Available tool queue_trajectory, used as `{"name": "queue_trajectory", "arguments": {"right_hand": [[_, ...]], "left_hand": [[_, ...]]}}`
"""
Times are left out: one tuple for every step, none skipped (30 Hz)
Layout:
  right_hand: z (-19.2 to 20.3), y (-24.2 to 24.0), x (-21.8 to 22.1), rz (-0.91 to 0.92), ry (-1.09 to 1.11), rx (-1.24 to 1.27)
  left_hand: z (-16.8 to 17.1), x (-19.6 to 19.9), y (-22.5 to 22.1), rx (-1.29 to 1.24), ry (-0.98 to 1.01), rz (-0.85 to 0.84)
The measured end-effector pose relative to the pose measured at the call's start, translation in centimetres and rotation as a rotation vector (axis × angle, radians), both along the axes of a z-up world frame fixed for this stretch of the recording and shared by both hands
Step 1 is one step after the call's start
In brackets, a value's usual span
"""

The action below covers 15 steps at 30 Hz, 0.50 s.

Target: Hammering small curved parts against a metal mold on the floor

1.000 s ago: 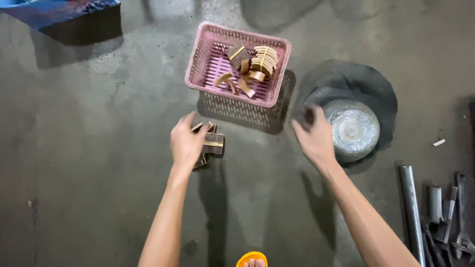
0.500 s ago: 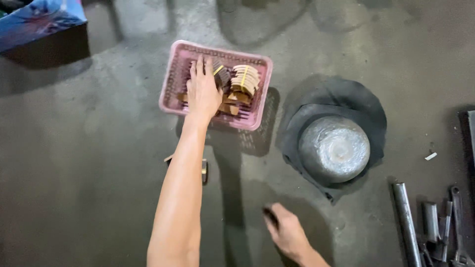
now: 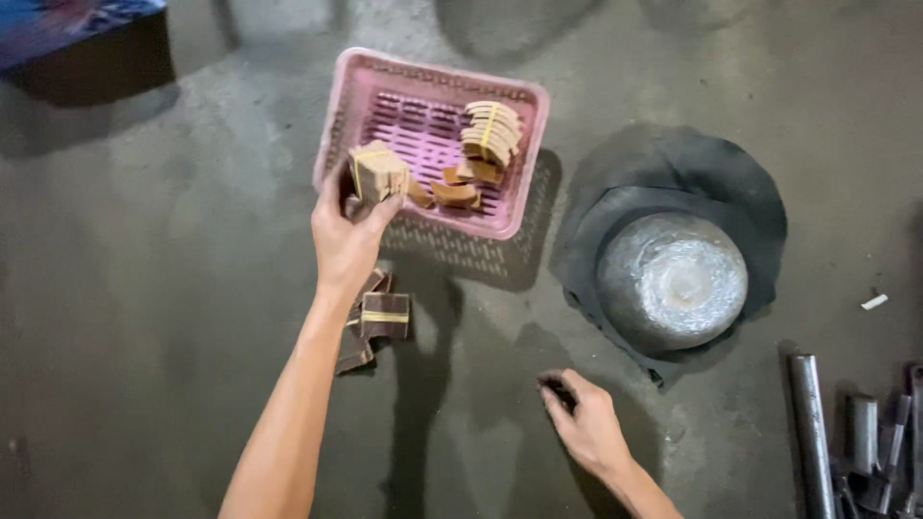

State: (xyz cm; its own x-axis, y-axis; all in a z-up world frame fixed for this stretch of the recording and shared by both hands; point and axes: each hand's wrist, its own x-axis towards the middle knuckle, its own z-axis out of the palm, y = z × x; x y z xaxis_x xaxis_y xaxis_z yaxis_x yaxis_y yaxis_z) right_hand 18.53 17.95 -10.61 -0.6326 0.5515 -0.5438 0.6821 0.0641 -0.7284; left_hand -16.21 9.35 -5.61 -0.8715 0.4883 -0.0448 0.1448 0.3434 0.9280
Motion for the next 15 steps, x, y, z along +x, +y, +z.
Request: {"name": "queue_trajectory", "arguments": {"right_hand": [[0.1,-0.2,-0.5,-0.015,0.008,-0.005],[0.6,-0.3,-1.3,-0.006,0.011,-0.007],[1.1,-0.5,-2.0,-0.140,0.031,-0.210],[1.8,-0.8,-2.5,-0.273,0.046,-0.412],[1.3,-1.0,-2.8,-0.263,0.046,-0.412],[0.9,-1.4,-3.1,-0.267,0.142,-0.516],[0.5,-1.7,-3.3,-0.269,0.239,-0.620],[-1.4,-1.9,-2.7,-0.265,0.245,-0.617],[-3.1,-2.1,-2.1,-0.318,0.274,-0.771],[-4.8,-2.0,-1.6,-0.370,0.304,-0.924],[-3.0,-2.2,-2.4,-0.366,0.312,-0.920],[-1.3,-2.5,-3.0,-0.400,0.253,-0.858],[0.5,-2.8,-3.7,-0.434,0.195,-0.795],[1.1,-2.8,-3.5,-0.426,0.203,-0.792],[1.7,-2.7,-3.3,-0.233,0.033,-0.418]], "left_hand": [[1.0,0.6,-1.1,0.093,-0.145,-0.010],[1.5,2.2,-2.2,0.092,-0.141,-0.001],[2.2,3.9,-3.4,0.119,-0.179,-0.033],[2.8,5.9,-4.5,0.147,-0.219,-0.064],[1.7,8.3,-5.5,0.147,-0.216,-0.054],[0.6,10.6,-6.5,0.152,-0.228,-0.052],[-0.5,13.1,-7.3,0.157,-0.240,-0.049],[-0.3,14.8,-7.6,0.161,-0.233,-0.049],[-0.1,16.6,-7.8,0.149,-0.263,-0.128],[0.1,18.2,-7.9,0.138,-0.292,-0.209],[0.2,18.8,-8.2,0.143,-0.283,-0.210],[0.3,19.5,-8.7,0.045,-0.171,-0.339],[0.3,20.1,-9.1,-0.055,-0.057,-0.465],[0.5,19.4,-9.6,-0.052,-0.047,-0.462],[0.8,18.6,-10.1,-0.125,0.021,-0.305]]}}
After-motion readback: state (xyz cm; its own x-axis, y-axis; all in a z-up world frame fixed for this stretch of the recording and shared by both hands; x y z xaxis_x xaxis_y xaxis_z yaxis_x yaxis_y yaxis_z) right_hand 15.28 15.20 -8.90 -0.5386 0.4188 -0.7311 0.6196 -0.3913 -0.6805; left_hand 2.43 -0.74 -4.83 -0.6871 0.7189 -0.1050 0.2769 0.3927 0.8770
